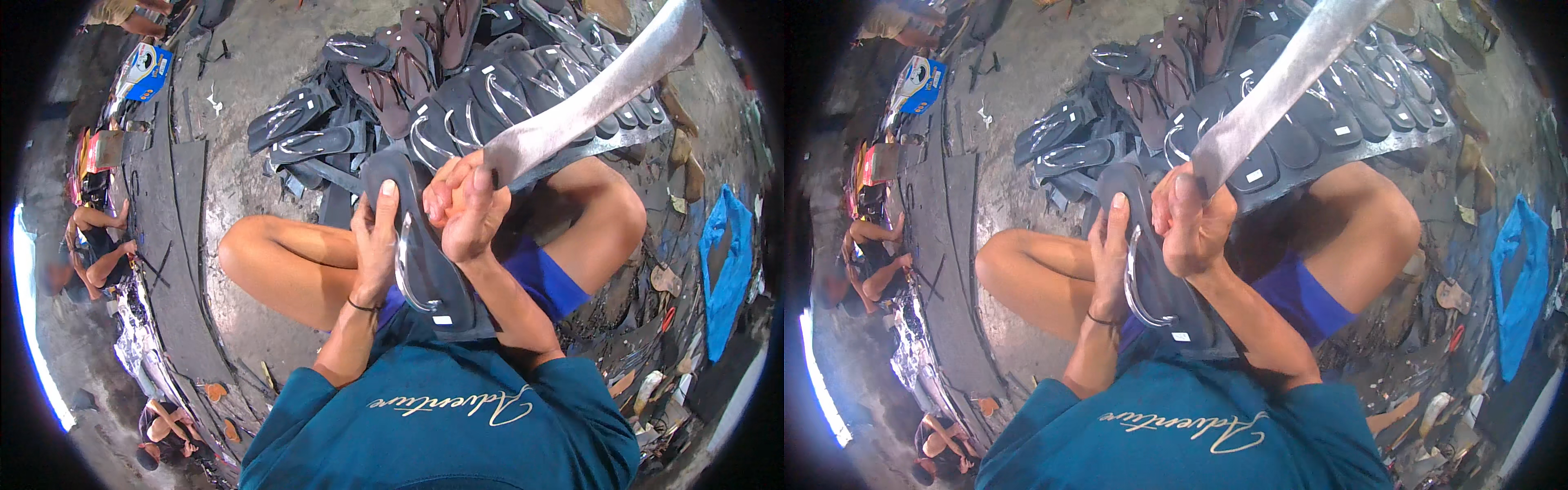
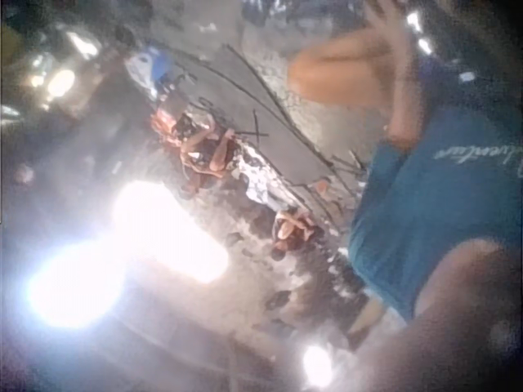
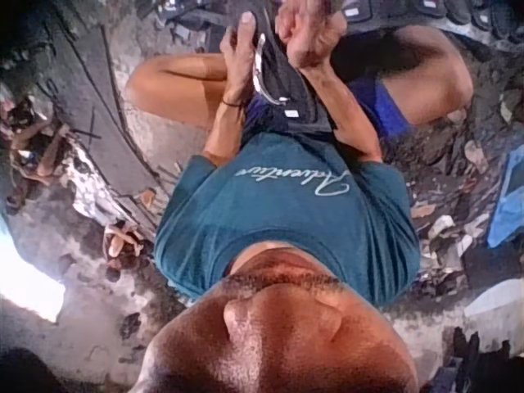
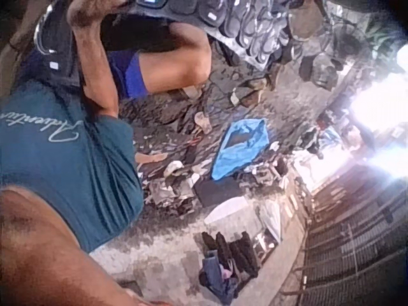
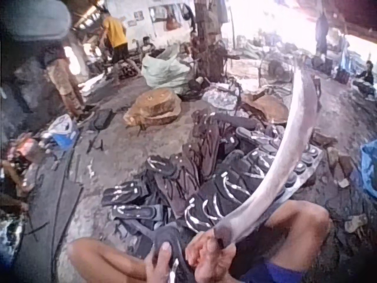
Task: The person sits on the floor and uses a knife to trim the edges of multiple flip-flops and sandals. They handle each item one at a time, scraping and smoothing the soles and straps, then placing the finished pieces aside.
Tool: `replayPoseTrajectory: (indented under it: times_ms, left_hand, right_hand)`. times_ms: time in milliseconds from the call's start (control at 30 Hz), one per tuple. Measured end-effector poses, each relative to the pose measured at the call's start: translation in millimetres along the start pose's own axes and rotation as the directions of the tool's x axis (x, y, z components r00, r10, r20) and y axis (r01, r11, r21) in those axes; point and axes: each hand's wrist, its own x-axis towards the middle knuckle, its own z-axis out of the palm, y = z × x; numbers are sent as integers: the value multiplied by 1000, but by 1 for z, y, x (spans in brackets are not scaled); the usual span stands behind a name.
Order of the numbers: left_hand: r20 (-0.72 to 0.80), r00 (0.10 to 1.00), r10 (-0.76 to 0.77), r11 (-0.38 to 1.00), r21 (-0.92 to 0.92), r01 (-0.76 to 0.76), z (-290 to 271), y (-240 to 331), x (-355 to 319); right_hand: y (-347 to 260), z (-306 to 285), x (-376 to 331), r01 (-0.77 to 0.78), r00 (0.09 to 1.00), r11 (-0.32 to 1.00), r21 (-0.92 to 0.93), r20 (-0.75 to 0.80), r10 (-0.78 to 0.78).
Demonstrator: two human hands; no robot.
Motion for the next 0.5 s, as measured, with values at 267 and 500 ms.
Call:
replayPoseTrajectory:
  times_ms: [267,500]
  left_hand:
    - [-296,819,492,844,395,-364,-73,63,164]
    - [-50,882,-468,882,32,470,42,-101,93]
  right_hand:
    - [-52,-33,31,-309,949,939,-151,-114,294]
    - [-50,-78,-34,-535,845,742,-404,-251,473]
